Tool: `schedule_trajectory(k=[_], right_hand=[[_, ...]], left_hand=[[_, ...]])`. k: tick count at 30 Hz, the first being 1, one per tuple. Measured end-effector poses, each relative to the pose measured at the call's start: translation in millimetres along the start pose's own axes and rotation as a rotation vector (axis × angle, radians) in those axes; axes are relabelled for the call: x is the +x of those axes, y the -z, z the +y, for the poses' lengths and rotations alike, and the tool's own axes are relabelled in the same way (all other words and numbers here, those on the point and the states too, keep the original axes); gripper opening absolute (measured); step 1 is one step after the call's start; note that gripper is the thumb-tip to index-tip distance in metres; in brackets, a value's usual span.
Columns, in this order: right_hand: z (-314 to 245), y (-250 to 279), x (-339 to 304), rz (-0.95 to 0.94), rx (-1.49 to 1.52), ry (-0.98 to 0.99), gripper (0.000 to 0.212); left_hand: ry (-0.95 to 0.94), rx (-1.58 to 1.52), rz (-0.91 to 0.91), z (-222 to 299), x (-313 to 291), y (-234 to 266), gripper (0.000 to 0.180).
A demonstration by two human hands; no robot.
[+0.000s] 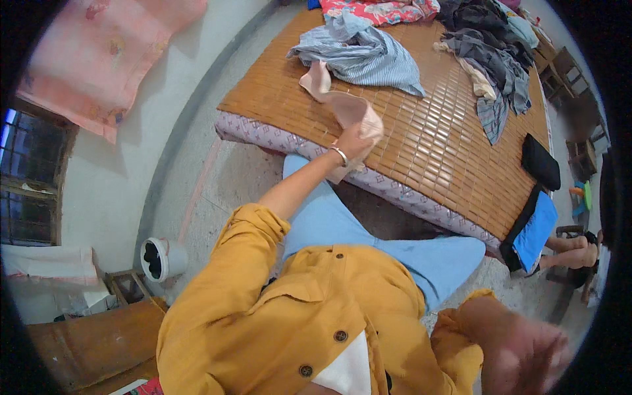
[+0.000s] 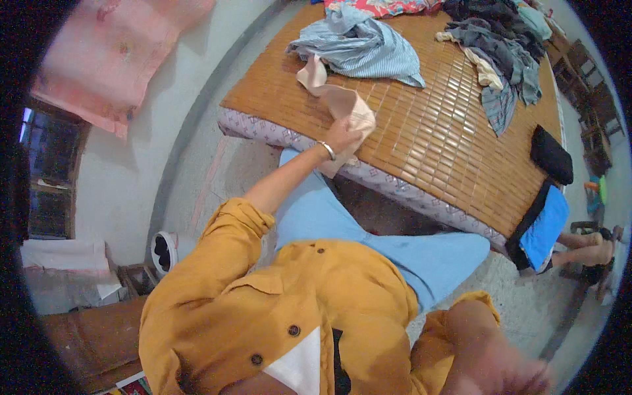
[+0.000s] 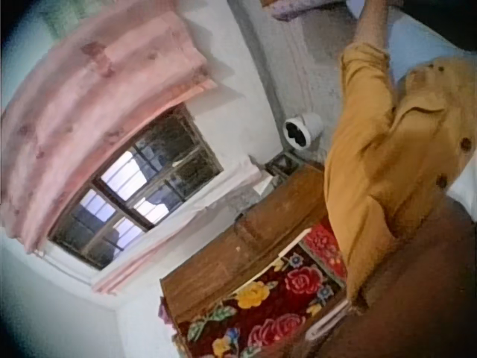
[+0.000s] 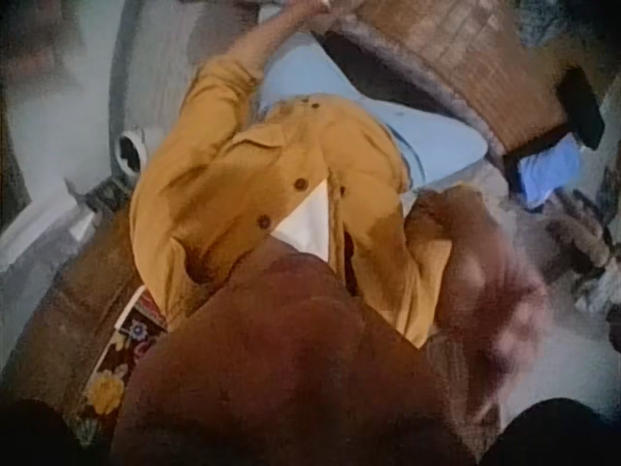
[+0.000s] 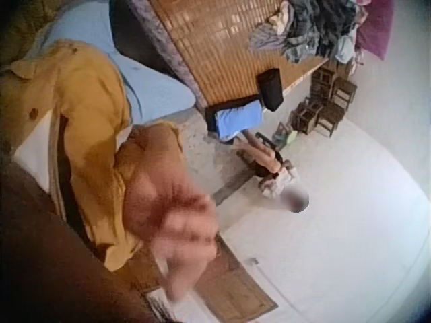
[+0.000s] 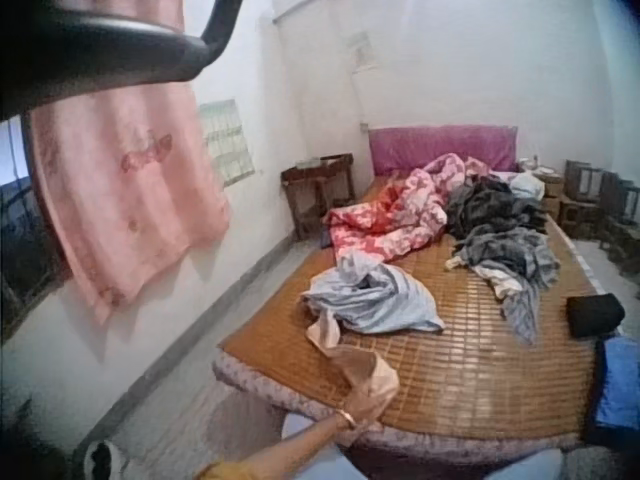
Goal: The person folds a black garment, a beige bra, and a striped shirt on a bamboo mat, placing each item into a neat stack. The person then picks up a pair of light-colored underwear and begins to fold it.
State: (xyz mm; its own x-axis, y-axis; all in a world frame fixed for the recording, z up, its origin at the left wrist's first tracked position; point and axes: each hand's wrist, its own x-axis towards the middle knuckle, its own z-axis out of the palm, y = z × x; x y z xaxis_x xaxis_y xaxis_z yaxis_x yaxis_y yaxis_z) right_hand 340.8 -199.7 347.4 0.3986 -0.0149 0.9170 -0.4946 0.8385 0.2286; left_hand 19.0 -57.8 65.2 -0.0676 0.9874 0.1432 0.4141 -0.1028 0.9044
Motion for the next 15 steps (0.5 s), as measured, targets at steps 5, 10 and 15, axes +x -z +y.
schedule_trajectory(k=[5,10,15], right_hand=[[53.8,-1.5,-67.8,-0.539,-0.818,-0.756,0.022],[61.2,50.9,-181.4,-0.56,-0.979,-1.519,0.039],[57.4,86.4,-241.2,-0.867,-0.99,-1.74,0.036]], left_hand=[[0.081,-0.187,-0.38,22.9,-49.2,-27.2,0.029],[0.015,-0.313,-0.626,59.2,-82.4,-58.0,0.027],[-0.231,0.177,-0.866,66.8,-94.4,-77.7,0.031]])
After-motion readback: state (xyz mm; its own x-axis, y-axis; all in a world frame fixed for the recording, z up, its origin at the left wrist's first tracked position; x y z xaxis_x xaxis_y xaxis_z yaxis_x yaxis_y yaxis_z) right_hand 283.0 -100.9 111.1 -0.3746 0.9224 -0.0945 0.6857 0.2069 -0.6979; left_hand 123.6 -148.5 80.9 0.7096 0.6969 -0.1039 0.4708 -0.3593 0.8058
